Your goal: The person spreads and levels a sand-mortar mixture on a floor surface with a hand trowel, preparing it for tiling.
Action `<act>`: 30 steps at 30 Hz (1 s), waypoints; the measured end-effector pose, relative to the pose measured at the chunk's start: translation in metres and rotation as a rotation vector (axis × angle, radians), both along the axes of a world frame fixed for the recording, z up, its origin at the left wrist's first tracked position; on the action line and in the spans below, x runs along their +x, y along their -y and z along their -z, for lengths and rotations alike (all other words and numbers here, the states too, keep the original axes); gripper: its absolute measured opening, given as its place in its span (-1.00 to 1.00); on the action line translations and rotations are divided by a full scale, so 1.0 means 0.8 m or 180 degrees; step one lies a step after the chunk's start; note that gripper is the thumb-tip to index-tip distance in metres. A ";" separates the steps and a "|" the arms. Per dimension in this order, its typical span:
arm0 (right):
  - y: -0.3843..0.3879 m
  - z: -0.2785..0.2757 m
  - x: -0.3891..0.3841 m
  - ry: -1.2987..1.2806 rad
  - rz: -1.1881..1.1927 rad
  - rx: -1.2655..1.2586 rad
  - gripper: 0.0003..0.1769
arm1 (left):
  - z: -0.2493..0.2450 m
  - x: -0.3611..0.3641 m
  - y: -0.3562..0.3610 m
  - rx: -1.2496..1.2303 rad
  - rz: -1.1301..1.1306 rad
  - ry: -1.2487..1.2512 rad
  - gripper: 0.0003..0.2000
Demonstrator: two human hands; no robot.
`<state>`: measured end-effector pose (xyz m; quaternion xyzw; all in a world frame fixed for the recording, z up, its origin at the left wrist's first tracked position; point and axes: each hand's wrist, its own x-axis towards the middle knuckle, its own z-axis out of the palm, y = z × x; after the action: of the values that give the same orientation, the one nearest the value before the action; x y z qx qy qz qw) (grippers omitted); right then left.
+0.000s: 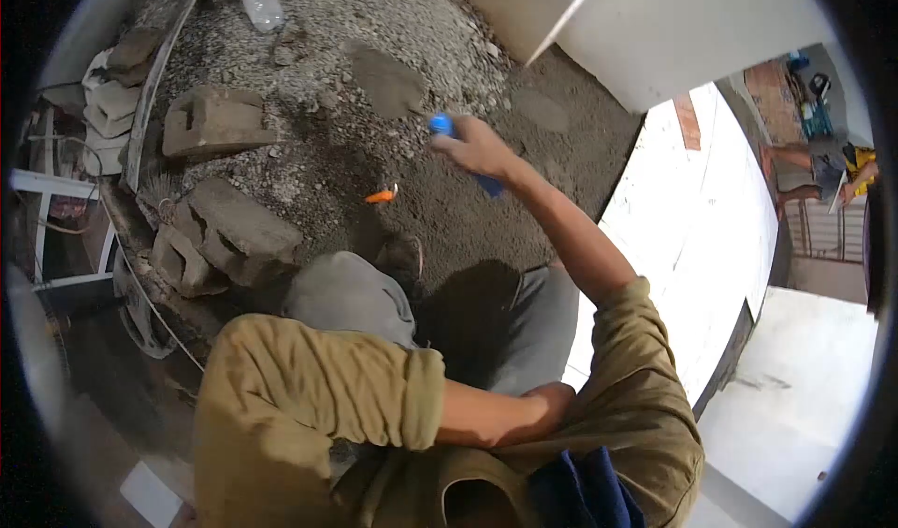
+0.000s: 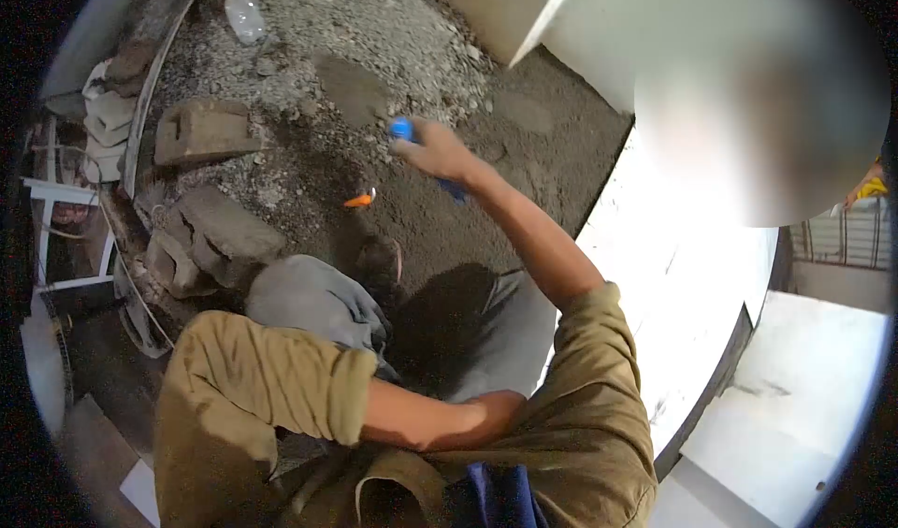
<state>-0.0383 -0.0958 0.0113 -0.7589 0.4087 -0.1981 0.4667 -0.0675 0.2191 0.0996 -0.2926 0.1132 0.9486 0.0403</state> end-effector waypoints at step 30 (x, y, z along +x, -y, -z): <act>-0.111 0.188 -0.147 0.0544 0.2839 0.0903 -0.47 | 0.012 0.010 0.054 -0.6840 0.5292 -0.0887 -0.67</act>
<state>-0.1557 -0.0072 -0.1389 -0.4191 0.6778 -0.3831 0.4671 -0.0592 0.1759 0.0900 0.0715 0.9322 0.1113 0.3369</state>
